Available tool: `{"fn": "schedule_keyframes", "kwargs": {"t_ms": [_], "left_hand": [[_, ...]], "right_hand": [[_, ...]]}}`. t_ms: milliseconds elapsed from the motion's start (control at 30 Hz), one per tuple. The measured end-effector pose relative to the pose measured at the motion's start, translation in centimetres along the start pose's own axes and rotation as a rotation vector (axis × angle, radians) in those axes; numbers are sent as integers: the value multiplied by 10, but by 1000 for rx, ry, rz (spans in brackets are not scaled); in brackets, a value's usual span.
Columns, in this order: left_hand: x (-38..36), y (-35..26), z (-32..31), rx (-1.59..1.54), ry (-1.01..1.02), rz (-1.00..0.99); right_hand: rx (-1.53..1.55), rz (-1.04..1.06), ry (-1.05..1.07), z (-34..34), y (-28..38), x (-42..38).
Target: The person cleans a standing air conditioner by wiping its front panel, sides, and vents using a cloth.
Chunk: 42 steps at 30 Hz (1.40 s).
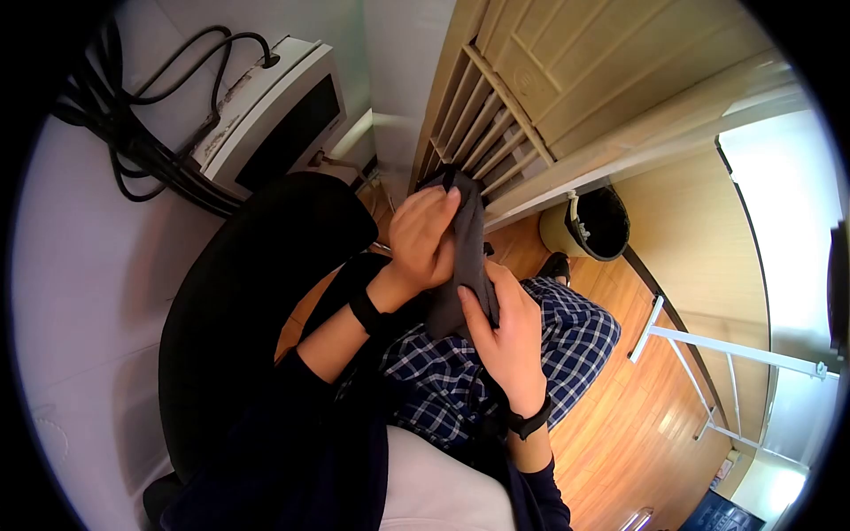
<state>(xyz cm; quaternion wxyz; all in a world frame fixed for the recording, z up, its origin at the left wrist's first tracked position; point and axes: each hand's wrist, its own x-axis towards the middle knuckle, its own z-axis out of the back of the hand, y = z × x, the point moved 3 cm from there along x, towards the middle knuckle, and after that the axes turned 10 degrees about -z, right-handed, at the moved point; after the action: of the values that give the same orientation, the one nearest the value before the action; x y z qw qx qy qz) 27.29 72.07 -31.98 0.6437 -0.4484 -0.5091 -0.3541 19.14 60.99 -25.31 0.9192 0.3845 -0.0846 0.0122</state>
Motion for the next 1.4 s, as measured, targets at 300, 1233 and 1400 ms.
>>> {"fn": "schedule_keyframes", "kwargs": {"t_ms": [300,1233,1400], "left_hand": [[92,-1,7,-33,-247,-72],[56,-4,1,-112,-125,-184],[12,2,7,-105,42,-76]], "right_hand": [[94,114,-135,30,25,7],[59,59,-38,20,8,1],[17,23,98,2,-6,-3]]}}
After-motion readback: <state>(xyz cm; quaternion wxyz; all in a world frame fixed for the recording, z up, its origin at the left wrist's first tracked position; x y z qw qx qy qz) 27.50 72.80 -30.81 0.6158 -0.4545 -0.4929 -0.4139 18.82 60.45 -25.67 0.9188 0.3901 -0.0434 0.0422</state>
